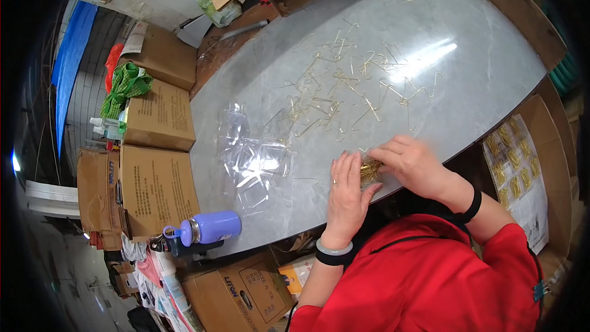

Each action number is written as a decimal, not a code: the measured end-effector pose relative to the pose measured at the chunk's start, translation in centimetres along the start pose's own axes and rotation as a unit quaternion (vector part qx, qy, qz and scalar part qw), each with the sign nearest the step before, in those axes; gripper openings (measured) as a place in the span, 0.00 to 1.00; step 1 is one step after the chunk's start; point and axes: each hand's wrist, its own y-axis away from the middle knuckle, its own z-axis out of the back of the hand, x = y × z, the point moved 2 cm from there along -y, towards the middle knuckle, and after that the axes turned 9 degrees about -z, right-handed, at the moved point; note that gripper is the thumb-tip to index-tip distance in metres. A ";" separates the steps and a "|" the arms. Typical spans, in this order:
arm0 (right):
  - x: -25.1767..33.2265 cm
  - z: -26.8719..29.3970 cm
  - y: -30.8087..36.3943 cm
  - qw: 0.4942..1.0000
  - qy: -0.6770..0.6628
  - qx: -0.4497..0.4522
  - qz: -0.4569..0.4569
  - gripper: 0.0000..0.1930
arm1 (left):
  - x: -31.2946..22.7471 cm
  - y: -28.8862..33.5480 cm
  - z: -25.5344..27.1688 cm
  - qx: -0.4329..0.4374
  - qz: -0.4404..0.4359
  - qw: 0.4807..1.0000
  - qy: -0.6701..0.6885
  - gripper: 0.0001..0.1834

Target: Sorting and packaging small gold pins into plastic containers and then into a larger box.

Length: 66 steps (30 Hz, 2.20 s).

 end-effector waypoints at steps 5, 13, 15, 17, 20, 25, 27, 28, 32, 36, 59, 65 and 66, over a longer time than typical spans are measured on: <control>-1.2 1.2 -1.6 0.997 -0.068 0.013 0.018 0.23 | 0.3 0.4 -0.2 0.013 -0.017 0.999 -0.029 0.36; -0.4 1.3 -4.1 0.982 0.061 0.122 0.133 0.20 | -0.8 -0.2 0.1 0.008 -0.012 0.999 -0.039 0.35; -0.4 1.6 -4.5 0.974 0.092 0.164 0.127 0.18 | -0.7 -0.1 -0.1 0.004 -0.011 0.999 -0.044 0.35; -0.7 1.8 -4.3 0.978 0.106 0.145 0.110 0.15 | -0.5 0.0 -0.2 -0.002 -0.011 0.999 -0.047 0.35; 0.0 3.3 -3.3 0.990 0.083 0.087 0.066 0.13 | -0.2 0.4 -0.3 -0.014 -0.008 0.999 -0.036 0.32; 0.9 2.1 0.5 0.998 0.066 0.000 0.010 0.12 | 0.2 0.6 -0.1 -0.027 -0.005 0.999 0.015 0.30; 0.3 1.2 1.6 0.999 0.045 -0.015 -0.008 0.12 | 0.0 0.5 0.0 -0.020 0.002 0.999 0.027 0.31; -0.2 0.9 1.8 0.999 0.044 -0.020 -0.003 0.12 | 0.0 0.4 0.0 -0.016 0.007 0.999 0.030 0.32; -0.4 1.2 1.2 0.999 0.025 -0.026 -0.030 0.11 | 0.1 0.2 0.0 0.001 0.010 1.000 0.014 0.33; 0.3 1.8 0.8 0.997 0.057 -0.037 -0.048 0.10 | -0.1 -0.3 0.3 0.022 -0.010 1.000 -0.001 0.33; 0.2 0.1 -2.5 0.995 0.044 0.071 0.057 0.29 | -0.2 0.3 0.2 -0.020 0.003 0.999 0.028 0.40; 0.6 0.0 -1.6 0.990 -0.082 0.111 -0.042 0.29 | 0.5 0.8 -0.4 -0.030 0.003 0.999 -0.013 0.38; 1.1 -0.1 -1.1 0.986 -0.113 0.109 -0.056 0.30 | 0.5 0.8 -0.4 -0.028 0.004 0.999 -0.019 0.38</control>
